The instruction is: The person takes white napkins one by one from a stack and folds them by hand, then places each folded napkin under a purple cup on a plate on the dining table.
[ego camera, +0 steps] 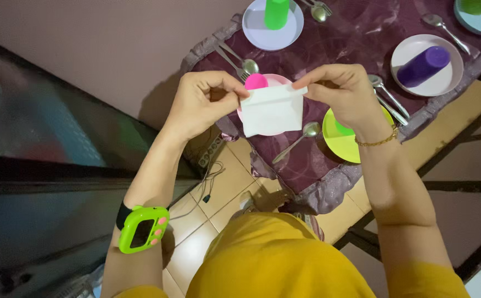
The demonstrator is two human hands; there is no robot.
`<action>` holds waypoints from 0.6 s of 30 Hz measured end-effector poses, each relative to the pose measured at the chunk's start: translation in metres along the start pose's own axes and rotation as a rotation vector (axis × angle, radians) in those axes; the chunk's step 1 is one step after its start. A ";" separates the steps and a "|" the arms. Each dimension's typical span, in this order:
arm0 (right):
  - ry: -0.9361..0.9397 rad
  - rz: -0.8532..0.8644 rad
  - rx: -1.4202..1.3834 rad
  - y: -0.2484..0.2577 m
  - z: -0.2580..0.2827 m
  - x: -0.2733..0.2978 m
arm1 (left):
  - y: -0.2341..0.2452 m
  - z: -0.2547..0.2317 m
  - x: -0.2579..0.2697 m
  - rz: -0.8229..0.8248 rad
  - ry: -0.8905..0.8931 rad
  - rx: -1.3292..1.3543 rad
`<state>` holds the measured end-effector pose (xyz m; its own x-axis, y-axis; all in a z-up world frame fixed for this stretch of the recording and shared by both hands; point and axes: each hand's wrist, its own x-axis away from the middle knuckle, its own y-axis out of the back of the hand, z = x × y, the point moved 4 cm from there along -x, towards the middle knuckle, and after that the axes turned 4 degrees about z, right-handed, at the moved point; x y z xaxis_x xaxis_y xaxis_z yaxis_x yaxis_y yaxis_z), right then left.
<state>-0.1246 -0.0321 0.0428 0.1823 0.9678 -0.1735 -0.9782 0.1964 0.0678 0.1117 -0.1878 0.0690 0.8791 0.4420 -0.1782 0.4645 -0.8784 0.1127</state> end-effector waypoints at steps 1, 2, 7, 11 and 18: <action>-0.001 -0.012 0.005 -0.003 0.002 0.000 | 0.001 0.000 -0.001 0.012 -0.003 0.004; 0.014 -0.008 -0.049 -0.008 0.004 0.000 | 0.003 0.000 -0.002 -0.005 0.009 -0.013; -0.028 -0.111 -0.023 -0.023 0.015 0.005 | -0.002 -0.002 -0.007 -0.045 0.020 -0.180; 0.074 -0.119 0.068 -0.029 0.033 0.006 | -0.008 -0.008 -0.013 0.038 -0.023 -0.094; 0.062 -0.153 0.323 -0.023 0.051 0.016 | -0.038 -0.022 -0.043 0.117 -0.230 -0.400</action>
